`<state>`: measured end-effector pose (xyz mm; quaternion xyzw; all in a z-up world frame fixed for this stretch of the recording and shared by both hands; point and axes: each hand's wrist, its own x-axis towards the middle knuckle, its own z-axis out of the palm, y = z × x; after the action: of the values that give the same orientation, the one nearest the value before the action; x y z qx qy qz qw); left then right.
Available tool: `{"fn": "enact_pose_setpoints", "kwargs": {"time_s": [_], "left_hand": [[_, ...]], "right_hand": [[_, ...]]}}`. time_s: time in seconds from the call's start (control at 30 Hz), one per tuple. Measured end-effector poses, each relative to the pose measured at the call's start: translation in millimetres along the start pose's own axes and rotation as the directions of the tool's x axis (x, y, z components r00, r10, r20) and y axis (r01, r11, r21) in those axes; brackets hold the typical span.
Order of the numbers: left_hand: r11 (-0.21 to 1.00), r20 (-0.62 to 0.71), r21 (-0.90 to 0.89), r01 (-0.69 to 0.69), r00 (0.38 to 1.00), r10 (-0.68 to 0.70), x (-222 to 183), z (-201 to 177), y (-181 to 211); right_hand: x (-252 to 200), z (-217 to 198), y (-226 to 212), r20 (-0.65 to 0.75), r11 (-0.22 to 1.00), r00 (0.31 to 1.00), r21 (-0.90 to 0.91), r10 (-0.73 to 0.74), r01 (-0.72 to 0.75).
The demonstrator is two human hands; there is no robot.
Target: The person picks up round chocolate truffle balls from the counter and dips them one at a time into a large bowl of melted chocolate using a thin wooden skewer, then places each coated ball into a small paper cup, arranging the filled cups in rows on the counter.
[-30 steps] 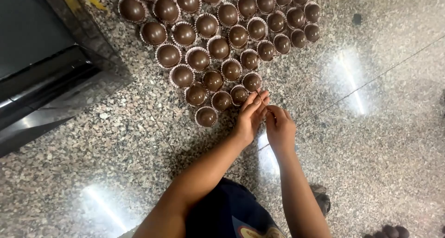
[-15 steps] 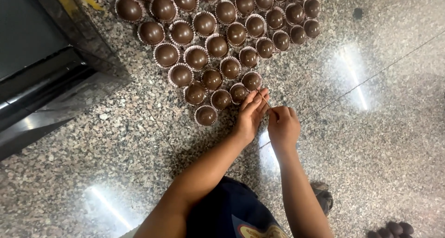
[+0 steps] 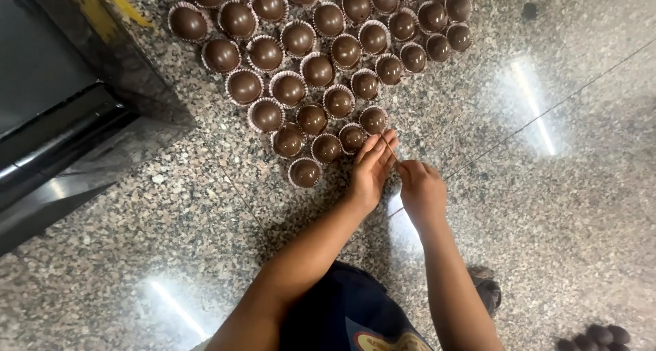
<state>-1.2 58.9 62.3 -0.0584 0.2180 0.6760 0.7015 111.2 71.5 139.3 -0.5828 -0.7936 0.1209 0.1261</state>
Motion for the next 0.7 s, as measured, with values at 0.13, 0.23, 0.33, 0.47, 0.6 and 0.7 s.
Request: {"fn": "enact_pose_setpoints", "kwargs": {"time_s": [0.13, 0.23, 0.33, 0.47, 0.6, 0.7], "left_hand": [[1.000, 0.007, -0.009, -0.004, 1.000, 0.004, -1.9, -0.8, -0.2], [1.000, -0.004, 0.025, -0.014, 1.000, 0.014, -3.2, 0.8, 1.2], [1.000, -0.012, -0.007, -0.007, 1.000, 0.007, -2.7, -3.0, -0.8], [0.999, -0.029, -0.031, -0.009, 1.000, 0.008, -1.9, -4.6, -1.6], [0.999, -0.001, -0.025, -0.037, 0.999, 0.037, 0.4, -11.7, -5.6], [1.000, -0.022, -0.002, -0.025, 0.999, 0.025, -1.5, -6.3, -1.0]], "right_hand": [[-3.9, -2.3, -6.8, 0.035, 0.999, 0.998, -0.008, 0.051, -0.050], [-4.8, 0.1, -6.6, -0.012, 1.000, 1.000, -0.001, 0.027, -0.027], [-4.3, -0.5, -9.1, -0.069, 1.000, 0.997, 0.005, 0.028, -0.027], [-4.8, -4.5, -10.9, -0.084, 0.999, 0.995, -0.005, 0.052, -0.052], [-9.2, -2.2, -4.3, -0.016, 0.999, 1.000, -0.043, 0.013, -0.013], [-9.7, -2.5, -6.1, -0.012, 0.997, 1.000, -0.077, -0.024, 0.023]]}}
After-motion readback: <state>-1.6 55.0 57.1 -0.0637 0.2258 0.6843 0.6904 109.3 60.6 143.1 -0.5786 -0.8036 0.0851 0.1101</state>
